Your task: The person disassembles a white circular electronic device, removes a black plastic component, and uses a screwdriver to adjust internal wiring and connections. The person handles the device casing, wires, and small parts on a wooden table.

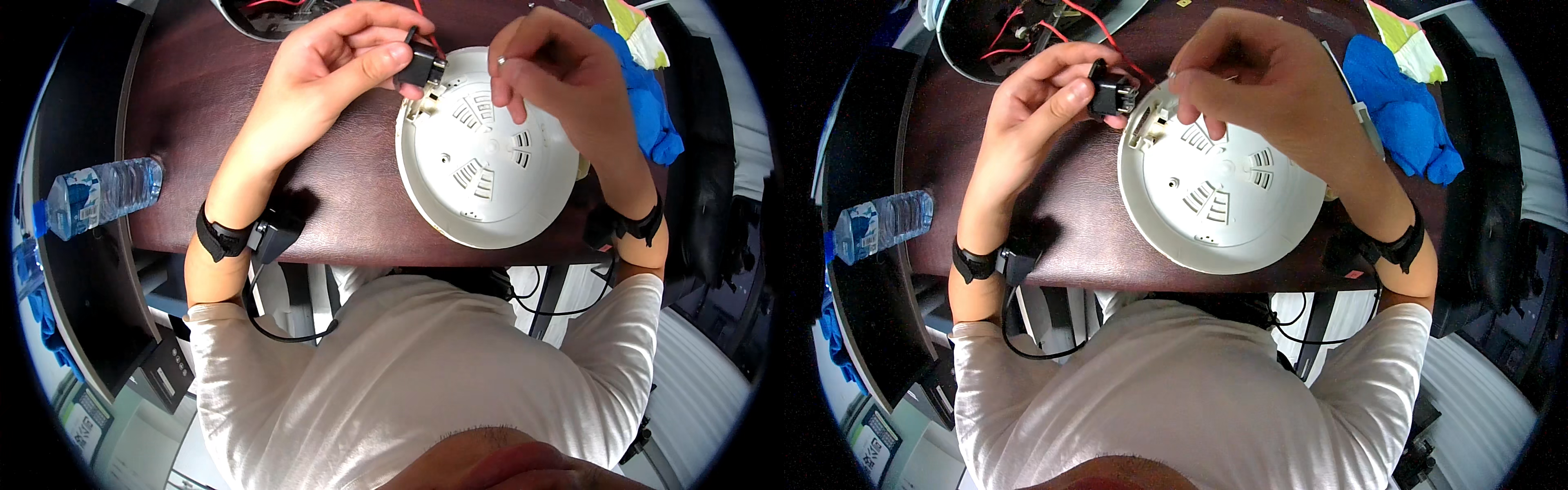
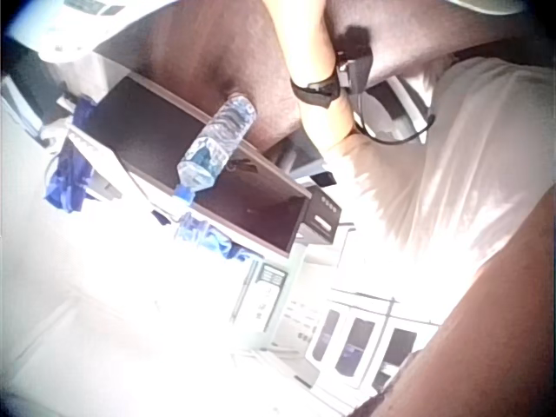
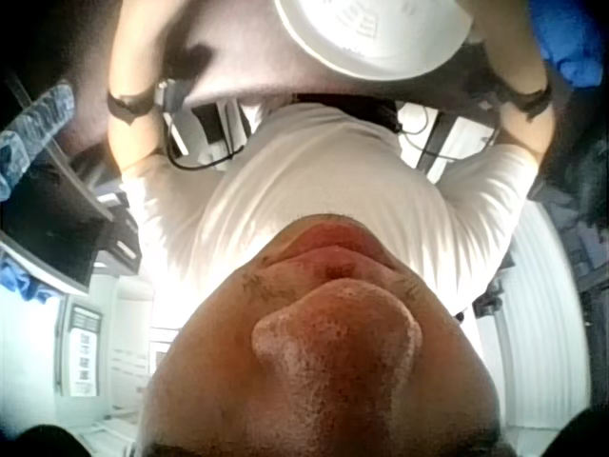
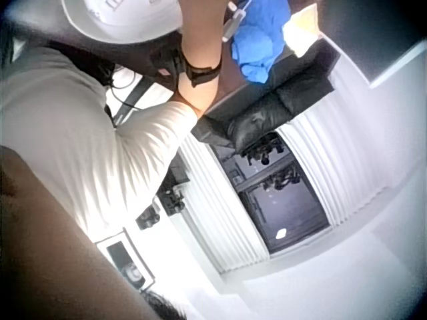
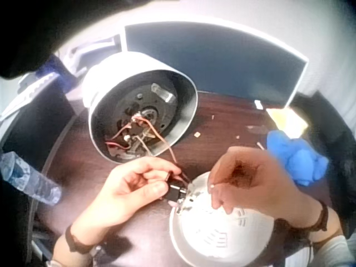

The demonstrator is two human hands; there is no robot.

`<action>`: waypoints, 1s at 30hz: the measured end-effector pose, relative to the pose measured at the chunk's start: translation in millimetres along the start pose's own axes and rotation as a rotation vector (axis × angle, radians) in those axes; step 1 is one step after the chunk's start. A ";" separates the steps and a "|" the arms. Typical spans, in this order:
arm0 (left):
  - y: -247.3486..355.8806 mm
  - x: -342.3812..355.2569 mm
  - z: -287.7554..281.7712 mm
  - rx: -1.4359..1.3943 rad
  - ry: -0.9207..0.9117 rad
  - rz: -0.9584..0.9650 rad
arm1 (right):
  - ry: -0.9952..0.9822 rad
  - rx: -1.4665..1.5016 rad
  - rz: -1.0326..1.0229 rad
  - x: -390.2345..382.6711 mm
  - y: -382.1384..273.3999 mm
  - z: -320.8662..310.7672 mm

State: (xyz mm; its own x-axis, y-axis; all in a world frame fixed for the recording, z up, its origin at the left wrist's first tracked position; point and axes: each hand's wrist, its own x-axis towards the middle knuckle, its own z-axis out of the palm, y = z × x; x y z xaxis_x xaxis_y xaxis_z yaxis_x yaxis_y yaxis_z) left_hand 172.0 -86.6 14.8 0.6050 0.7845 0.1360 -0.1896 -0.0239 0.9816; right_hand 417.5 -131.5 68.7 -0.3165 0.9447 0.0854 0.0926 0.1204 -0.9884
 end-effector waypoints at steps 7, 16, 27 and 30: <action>1.7 2.0 7.6 -0.091 -0.029 0.106 | -0.158 -0.287 -0.078 5.1 -1.6 7.0; 7.8 -1.1 10.4 0.100 -0.003 0.156 | -0.188 -0.277 0.077 10.3 -12.9 7.6; 6.8 -2.3 11.7 0.073 -0.012 0.146 | -0.162 -0.369 -0.041 14.3 -4.7 17.8; 4.5 -1.3 14.1 -0.007 -0.002 0.143 | -0.124 -0.409 -0.030 13.9 -5.8 19.5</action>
State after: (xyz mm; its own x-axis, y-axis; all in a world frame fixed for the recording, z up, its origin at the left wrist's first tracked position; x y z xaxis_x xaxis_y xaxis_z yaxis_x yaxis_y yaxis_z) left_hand 181.3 -96.5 20.9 0.5732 0.7721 0.2744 -0.2789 -0.1310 0.9513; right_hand 394.1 -124.9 73.2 -0.4333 0.8983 0.0729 0.4406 0.2817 -0.8524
